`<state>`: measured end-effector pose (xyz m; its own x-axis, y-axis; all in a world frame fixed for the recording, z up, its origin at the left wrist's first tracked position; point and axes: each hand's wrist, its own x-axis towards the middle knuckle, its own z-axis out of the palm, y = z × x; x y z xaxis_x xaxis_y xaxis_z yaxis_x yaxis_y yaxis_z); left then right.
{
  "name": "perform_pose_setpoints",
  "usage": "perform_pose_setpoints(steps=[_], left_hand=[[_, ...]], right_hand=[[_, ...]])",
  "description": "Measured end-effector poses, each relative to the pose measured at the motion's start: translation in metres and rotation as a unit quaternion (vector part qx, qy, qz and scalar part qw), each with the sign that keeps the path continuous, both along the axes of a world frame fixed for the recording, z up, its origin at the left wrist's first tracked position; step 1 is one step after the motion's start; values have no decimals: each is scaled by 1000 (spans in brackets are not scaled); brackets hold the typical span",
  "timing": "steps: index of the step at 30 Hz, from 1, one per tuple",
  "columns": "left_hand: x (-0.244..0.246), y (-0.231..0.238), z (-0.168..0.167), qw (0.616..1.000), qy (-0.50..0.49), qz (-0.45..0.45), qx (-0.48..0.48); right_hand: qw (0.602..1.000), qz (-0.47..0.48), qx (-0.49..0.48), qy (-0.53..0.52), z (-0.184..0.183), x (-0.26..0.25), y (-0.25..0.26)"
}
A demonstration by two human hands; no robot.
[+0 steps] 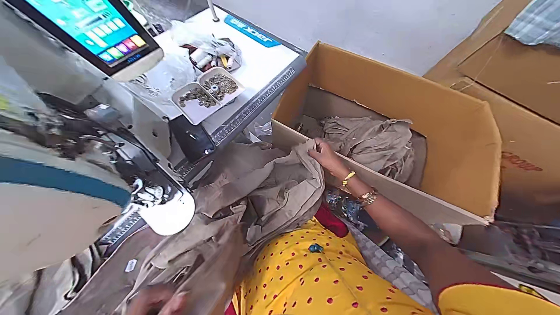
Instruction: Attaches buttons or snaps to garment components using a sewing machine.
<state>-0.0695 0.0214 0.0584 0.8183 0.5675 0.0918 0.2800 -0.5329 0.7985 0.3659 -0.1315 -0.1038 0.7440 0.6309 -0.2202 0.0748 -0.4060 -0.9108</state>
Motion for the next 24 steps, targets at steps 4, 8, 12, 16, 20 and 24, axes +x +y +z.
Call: perform_pose_setpoints(steps=[4,8,12,16,20,24], left_hand=[[22,-13,-26,995,81,-51,-35],[28,-22,-34,993,81,-58,-67],[27,-20,-50,991,-38,-19,-127],[26,-16,-54,975,-117,94,-166],[14,-11,-62,977,-84,137,-143],[10,-6,-72,984,-33,108,-141]], right_hand=[[967,29,110,-229,71,-17,27],[955,70,240,-159,115,-38,42],[938,211,273,43,136,-66,49],[879,400,226,131,130,-109,58],[809,533,186,164,121,-137,71],[773,587,184,155,119,-148,81]])
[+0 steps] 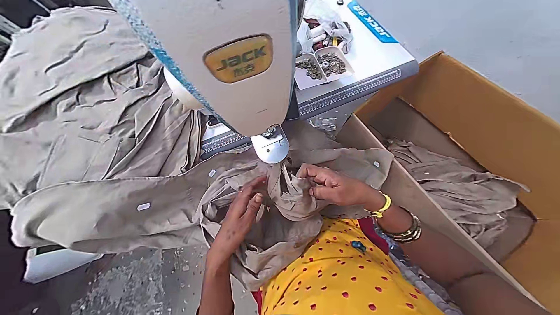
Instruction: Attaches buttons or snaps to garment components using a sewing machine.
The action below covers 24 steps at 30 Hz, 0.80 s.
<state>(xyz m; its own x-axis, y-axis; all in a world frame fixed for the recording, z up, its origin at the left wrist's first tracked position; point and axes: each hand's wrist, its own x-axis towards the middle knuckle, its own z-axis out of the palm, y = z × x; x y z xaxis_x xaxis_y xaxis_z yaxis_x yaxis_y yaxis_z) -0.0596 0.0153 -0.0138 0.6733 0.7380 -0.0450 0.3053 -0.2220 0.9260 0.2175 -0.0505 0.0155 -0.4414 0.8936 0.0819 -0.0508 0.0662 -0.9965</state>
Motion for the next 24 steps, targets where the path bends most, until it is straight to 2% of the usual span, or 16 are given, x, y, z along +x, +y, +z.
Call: perform_pose_setpoints(steps=[4,9,13,15,17,18,19,20,22,24], left_hand=[[11,-1,-8,996,-34,18,-83],[23,2,-16,990,-87,-13,-113],[25,-2,-12,976,-186,-16,-111],[25,-5,-7,970,-208,-6,-123],[31,-9,-12,983,-144,26,-115],[36,-11,-19,990,-84,47,-103],[41,-13,-28,993,-32,66,-92],[45,-14,-34,993,0,80,-88],[52,-16,-37,992,24,90,-89],[56,-18,-37,990,21,97,-97]], right_hand=[[999,16,25,-22,3,0,4],[998,21,60,-29,5,8,7],[994,-49,57,-79,15,25,9],[967,-115,19,-227,18,41,18],[879,-134,-38,-457,18,49,38],[846,-149,-51,-510,16,49,47],[838,-189,-16,-511,13,46,53],[852,-235,42,-467,15,41,59],[902,-273,142,-302,22,27,73],[941,-246,129,-191,32,6,87]])
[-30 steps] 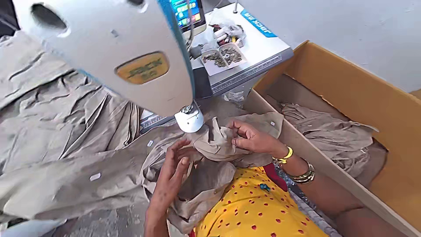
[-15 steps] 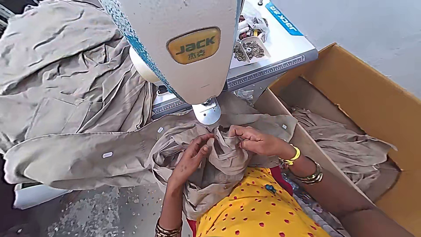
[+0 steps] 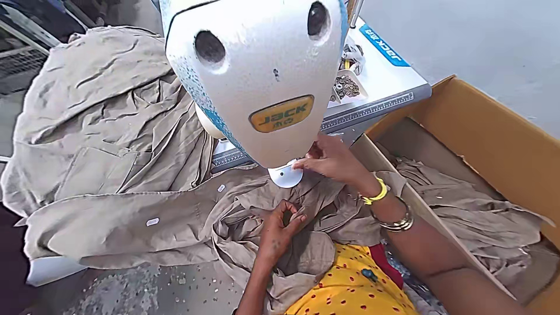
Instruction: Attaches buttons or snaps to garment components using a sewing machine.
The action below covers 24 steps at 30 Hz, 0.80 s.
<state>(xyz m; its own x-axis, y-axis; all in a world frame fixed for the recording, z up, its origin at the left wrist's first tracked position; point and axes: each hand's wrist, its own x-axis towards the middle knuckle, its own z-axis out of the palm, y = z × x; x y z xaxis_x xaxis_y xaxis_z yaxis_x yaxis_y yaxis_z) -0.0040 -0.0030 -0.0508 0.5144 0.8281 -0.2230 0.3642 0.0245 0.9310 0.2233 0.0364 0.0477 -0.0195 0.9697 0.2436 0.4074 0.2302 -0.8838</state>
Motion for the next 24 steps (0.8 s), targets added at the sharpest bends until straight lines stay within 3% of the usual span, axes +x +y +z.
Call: perform_pose_setpoints(steps=[5,8,10,12,16,21,24], left_hand=[[-14,-5,5,999,-36,12,-33],[-19,-10,7,998,-24,17,-48],[-13,-8,10,999,2,13,-29],[-8,-3,19,1000,2,22,19],[-7,2,44,993,-43,64,95],[-8,5,74,980,-97,76,159],[-1,23,84,974,-95,113,174]], right_hand=[[994,-27,-106,15,12,-26,18],[993,-59,-103,11,13,-31,15],[994,-22,-79,75,2,-24,15],[978,68,-116,161,-12,-7,11],[961,166,-221,-4,-35,1,-26],[994,50,25,-95,-25,-23,-57],[993,-29,51,-100,-9,-28,-37]])
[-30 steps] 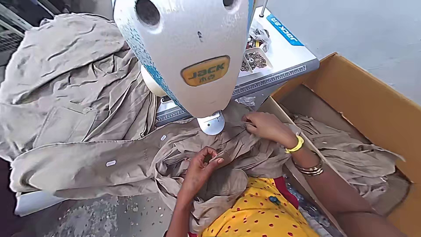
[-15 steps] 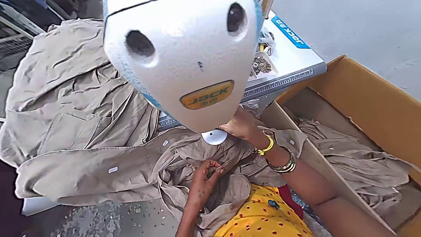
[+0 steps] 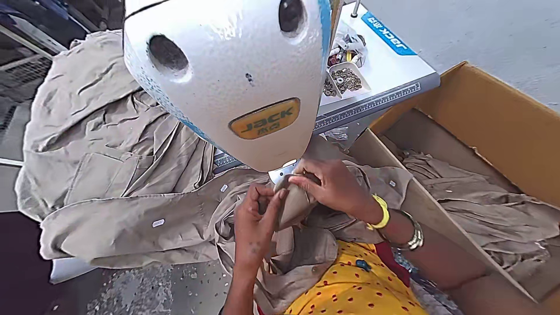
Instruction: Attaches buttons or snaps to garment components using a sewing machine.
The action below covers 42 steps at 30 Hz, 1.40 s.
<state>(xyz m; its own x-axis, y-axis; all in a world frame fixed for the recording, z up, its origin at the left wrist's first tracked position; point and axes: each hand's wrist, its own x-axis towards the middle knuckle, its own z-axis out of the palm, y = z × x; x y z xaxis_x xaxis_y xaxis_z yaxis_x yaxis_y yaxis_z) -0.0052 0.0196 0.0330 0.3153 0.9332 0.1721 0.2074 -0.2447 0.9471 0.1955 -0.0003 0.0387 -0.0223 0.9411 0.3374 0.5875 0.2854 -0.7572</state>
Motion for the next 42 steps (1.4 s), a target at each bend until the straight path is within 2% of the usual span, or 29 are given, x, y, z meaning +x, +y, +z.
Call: perform_pose_setpoints(steps=[3,7,10,15,21,23,25,27,28,30,32,33,35,37,38,39,40,42], left_hand=[[15,20,1,992,-59,36,-102],[24,27,-6,971,-142,58,-184],[28,27,-7,965,-166,66,-190],[31,27,-6,970,-157,62,-175],[34,23,-7,971,-152,80,-166],[32,16,-8,975,-136,85,-153],[25,3,-14,985,-105,73,-115],[11,-12,-26,998,-27,28,-46],[5,-18,-32,999,35,8,1],[-1,-22,-40,984,149,-20,97],[3,-21,-40,973,182,-34,138],[5,-21,-32,980,159,-49,112],[8,-23,-10,994,12,-103,-31],[2,-22,-1,963,-111,-169,-178],[-1,-19,-6,957,-111,-184,-194],[-5,-15,-14,970,-53,-182,-156],[-8,-10,-24,980,51,-175,-79],[-11,-2,-35,961,220,-164,34]], right_hand=[[992,-18,-102,66,9,7,27],[974,53,-205,85,22,24,48],[966,96,-215,104,29,31,51],[966,95,-211,116,32,34,53],[966,93,-183,155,18,32,53],[975,90,-179,96,18,45,55],[996,8,-81,-46,11,69,64],[971,-108,27,-213,-5,99,76],[949,-145,40,-276,-10,112,82],[922,-174,32,-344,-17,128,96],[908,-179,31,-378,-27,135,114],[904,-176,31,-388,-31,135,121],[905,-171,42,-388,-34,130,128],[921,-157,44,-355,-34,122,128],[927,-150,47,-340,-35,120,127],[935,-140,52,-322,-37,119,125],[944,-133,67,-294,-39,120,124],[955,-138,116,-235,-42,127,119]])
